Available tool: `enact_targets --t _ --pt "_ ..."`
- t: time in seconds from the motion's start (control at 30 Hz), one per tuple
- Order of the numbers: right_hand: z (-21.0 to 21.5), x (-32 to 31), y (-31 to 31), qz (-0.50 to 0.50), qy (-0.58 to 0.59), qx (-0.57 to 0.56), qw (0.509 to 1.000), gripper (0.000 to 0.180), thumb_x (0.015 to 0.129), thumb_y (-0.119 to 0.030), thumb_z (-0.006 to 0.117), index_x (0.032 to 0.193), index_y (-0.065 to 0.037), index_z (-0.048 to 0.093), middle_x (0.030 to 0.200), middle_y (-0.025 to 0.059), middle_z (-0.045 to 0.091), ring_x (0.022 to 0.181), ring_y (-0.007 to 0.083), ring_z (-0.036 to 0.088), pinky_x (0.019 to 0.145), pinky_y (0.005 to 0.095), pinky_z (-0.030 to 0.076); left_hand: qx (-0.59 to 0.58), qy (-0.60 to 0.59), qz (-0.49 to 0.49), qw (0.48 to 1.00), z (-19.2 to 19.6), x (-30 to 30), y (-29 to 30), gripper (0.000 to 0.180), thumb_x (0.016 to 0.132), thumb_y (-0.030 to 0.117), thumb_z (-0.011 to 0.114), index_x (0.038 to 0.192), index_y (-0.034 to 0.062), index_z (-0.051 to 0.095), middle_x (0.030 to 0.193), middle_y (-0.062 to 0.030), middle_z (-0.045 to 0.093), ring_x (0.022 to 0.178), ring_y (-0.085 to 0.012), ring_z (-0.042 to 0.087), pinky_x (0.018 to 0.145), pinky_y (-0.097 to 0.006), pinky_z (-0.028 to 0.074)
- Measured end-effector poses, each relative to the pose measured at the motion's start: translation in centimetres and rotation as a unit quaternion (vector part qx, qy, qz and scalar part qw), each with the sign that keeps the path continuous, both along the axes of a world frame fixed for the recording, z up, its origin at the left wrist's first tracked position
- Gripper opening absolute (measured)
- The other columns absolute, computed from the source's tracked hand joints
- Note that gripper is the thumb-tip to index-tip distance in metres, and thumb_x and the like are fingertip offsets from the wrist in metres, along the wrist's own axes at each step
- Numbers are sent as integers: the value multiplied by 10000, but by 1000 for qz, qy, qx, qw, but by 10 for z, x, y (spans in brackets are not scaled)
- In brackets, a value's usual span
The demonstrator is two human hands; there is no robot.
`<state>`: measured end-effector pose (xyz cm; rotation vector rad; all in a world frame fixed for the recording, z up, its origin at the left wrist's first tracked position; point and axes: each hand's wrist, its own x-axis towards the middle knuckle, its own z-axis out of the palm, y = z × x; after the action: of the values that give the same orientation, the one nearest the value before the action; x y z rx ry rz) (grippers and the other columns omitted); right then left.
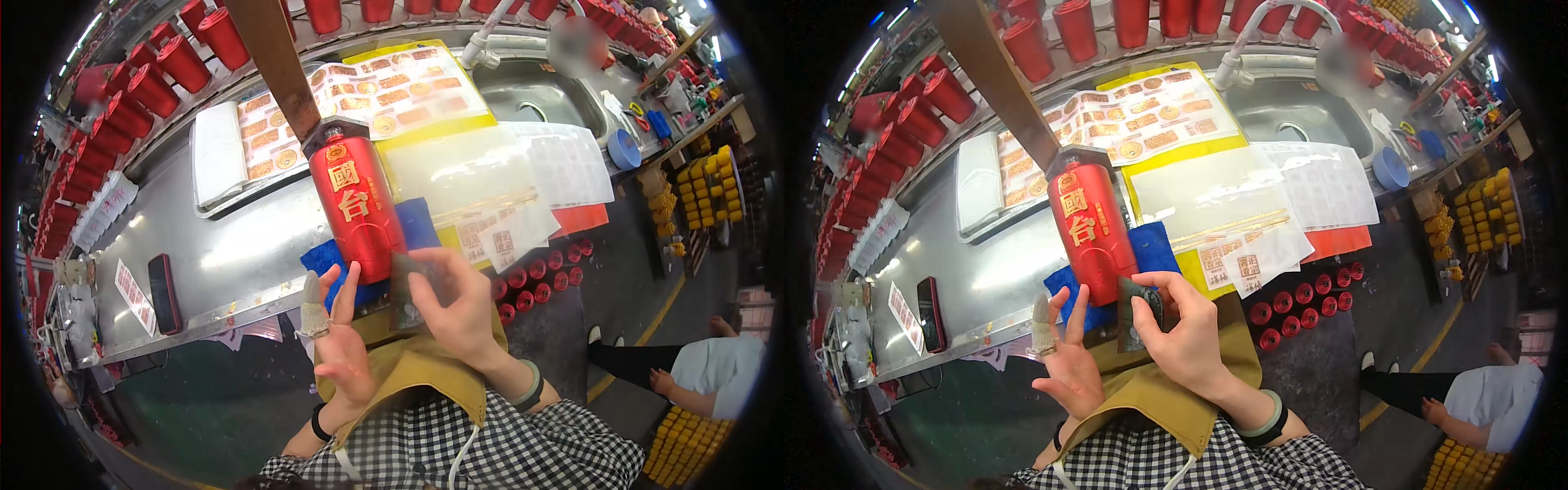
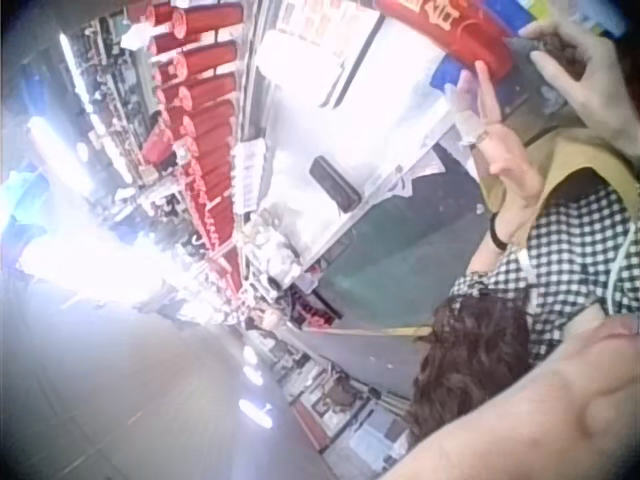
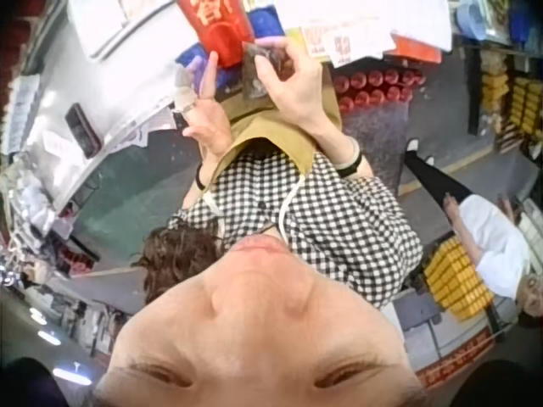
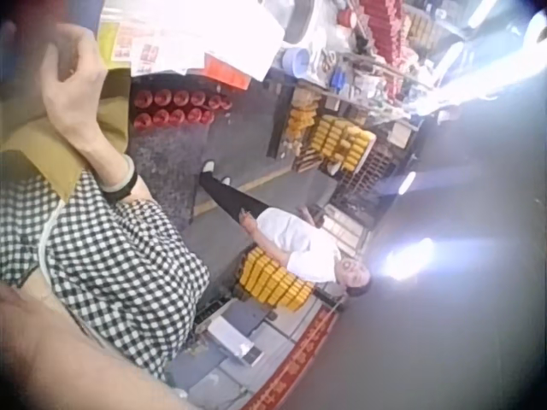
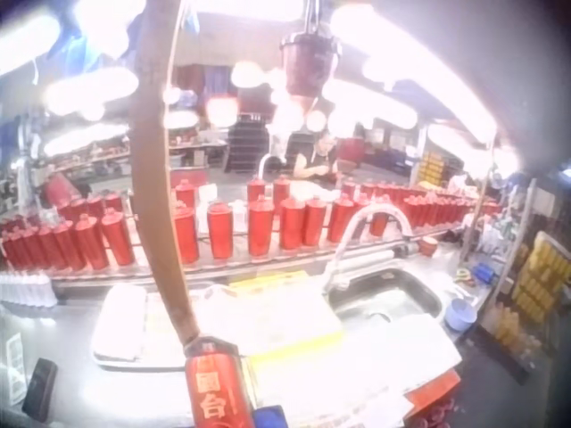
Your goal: Applying gold labels to red canisters/bottles on a factory production line.
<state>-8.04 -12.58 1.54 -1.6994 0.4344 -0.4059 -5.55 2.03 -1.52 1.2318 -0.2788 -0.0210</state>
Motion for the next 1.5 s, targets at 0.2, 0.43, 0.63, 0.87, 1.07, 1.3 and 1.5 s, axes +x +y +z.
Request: enact_targets --t 0.2,0.43,0.63,0.87,1.07,1.3,1.5 --pt "-4 -2 2 -4 11 9 1000 232 885 -50 707 1112 -6 679 804 7 674 681 42 587 594 209 458 34 31 -17 999 13 -8 -4 1187 829 912 349 1599 33 140 1586 -207 282 1492 -442 280 1239 -530 134" --pt "4 1 -12 11 3 -1 1000 201 921 -51 678 1115 4 664 854 6 643 739 35 566 642 202 457 76 17 -25 997 9 1 4 1160 852 899 328 1600 31 147 1569 -193 321 1469 -410 348 1213 -498 179" --pt "15 78 -135 23 -70 -153 985 243 1008 -91 488 1216 26 535 1002 105 622 945 121 594 827 269 499 49 -44 31 997 4 37 23 1010 953 802 275 1574 6 247 1496 -190 420 1335 -368 499 1152 -432 253" --pt "-49 225 -276 -14 202 -386 900 668 837 -518 772 1077 96 664 1028 282 705 968 403 693 850 448 532 123 -2 91 988 5 56 26 962 982 767 231 1527 -20 316 1489 -175 435 1335 -289 480 1115 -436 307" --pt "-75 275 -303 -9 341 -291 894 826 697 -623 820 1106 87 710 1168 271 693 1081 357 690 913 405 537 177 -22 56 982 -5 53 21 1192 787 854 571 1530 -39 301 1501 -196 423 1352 -314 466 1113 -445 343" --pt "-110 289 -361 19 263 -303 916 870 643 -544 892 1183 103 678 1219 240 694 1111 321 696 944 372 546 294 -63 -31 953 -23 48 12 1251 625 511 941 1531 -50 286 1533 -200 382 1416 -329 398 1176 -431 319" --pt "-86 275 -337 -37 281 -290 914 545 693 -383 858 999 53 744 1049 176 746 965 288 731 810 374 588 358 -62 24 931 -28 49 -4 1133 638 191 955 1537 -31 302 1512 -187 428 1395 -311 444 1169 -411 356"
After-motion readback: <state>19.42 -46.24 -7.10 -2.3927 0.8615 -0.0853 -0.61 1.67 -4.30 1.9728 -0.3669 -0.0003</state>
